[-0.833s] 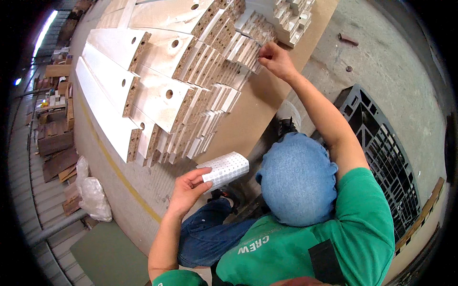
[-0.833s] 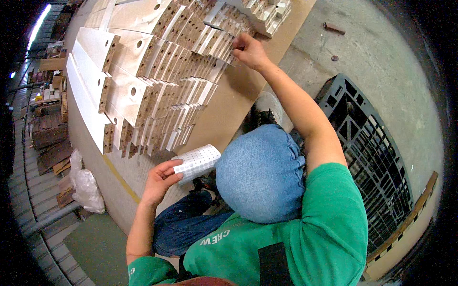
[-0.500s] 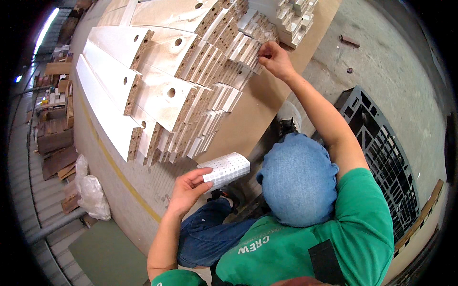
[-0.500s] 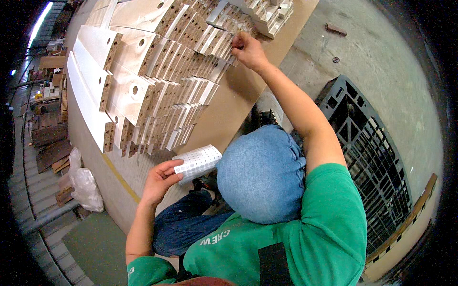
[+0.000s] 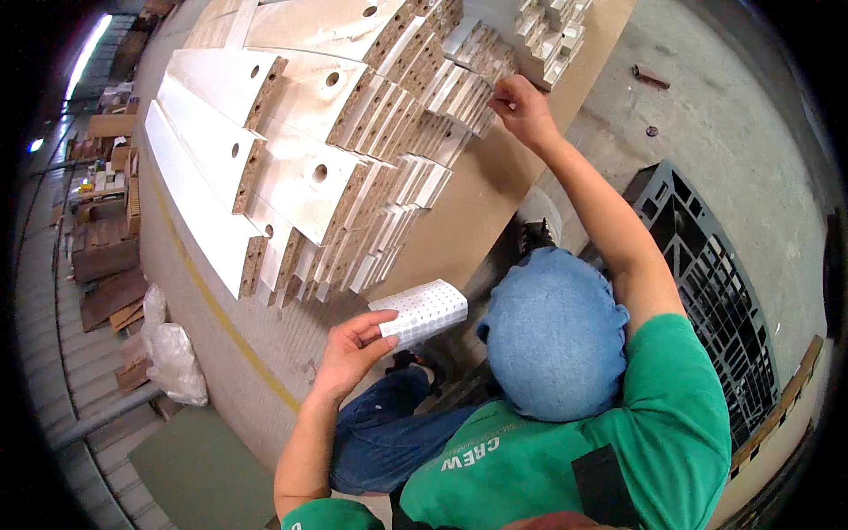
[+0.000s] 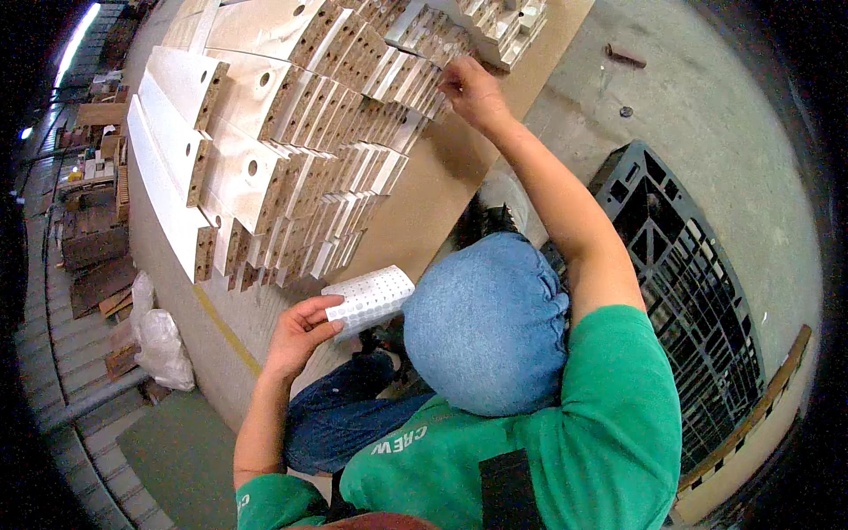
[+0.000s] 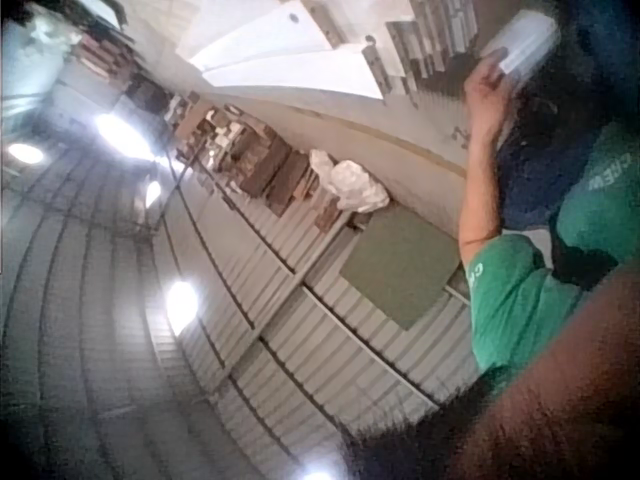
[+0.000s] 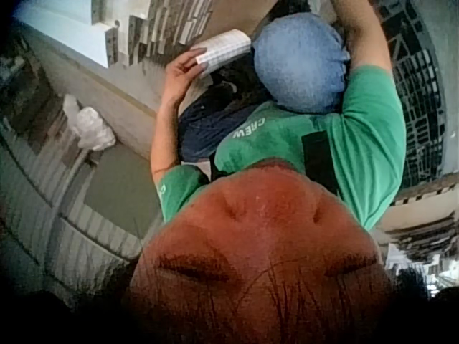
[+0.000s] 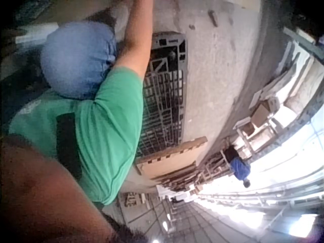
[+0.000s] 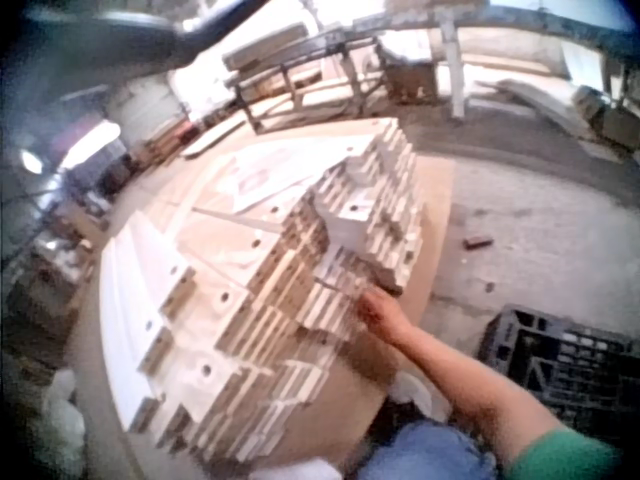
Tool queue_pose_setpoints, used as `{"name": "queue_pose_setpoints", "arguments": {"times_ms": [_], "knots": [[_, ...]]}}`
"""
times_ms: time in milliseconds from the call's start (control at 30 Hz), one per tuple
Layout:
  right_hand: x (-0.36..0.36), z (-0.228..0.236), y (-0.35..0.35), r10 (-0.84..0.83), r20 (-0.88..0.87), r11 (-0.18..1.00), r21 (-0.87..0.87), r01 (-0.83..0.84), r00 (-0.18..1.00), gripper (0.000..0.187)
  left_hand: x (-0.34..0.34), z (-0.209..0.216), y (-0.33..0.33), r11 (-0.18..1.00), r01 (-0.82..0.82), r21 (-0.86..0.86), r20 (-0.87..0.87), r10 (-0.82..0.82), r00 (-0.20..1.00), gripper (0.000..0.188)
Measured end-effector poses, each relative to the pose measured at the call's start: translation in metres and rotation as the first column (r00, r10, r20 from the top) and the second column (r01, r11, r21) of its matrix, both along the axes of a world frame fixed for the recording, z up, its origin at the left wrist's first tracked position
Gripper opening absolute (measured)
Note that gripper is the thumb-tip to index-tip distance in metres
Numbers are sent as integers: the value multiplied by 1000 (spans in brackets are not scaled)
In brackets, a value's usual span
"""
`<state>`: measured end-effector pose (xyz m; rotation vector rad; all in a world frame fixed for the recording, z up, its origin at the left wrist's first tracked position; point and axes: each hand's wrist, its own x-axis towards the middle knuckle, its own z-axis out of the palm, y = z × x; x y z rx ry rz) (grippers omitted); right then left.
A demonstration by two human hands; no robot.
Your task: The person sits on the floor in a workshop and applies small white labels to the edges of a stack of wooden planks. They peel individual labels from a sheet and press them onto the wood, repeating the process for multiple pieces.
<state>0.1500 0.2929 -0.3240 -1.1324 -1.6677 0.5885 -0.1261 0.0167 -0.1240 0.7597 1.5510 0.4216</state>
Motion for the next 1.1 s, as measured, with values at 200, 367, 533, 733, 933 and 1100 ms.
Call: {"name": "queue_pose_setpoints", "arguments": {"times_ms": [200, 367, 533, 733, 933, 1100], "knots": [[-20, 17, -8, 31, -433, 909, -362, -206, 901, 24, 0, 0, -1, 1000, -11, -11, 18, 12, 1000, 35], [-18, 4, -2, 59, -405, 942, -279, -185, 912, 26, -1, 0, -1, 1000, 0, -4, 27, 0, 1000, 35], [-23, 5, -3, 29, -427, 937, -304, -174, 904, 26, -4, -2, -1, 1000, 25, 7, 36, -25, 999, 35], [-26, -7, 0, -25, -339, 974, -220, -54, 940, 24, -2, -3, 0, 1000, 12, -7, 58, -12, 998, 35], [-13, 4, -2, -126, -42, 991, 31, 127, 991, 24, -3, -10, -6, 994, -90, 60, 20, 89, 996, 34], [9, 4, 0, -177, -11, 981, -87, 175, 984, 21, 1, -7, -5, 955, -283, 88, 91, 276, 957, 33]]}}
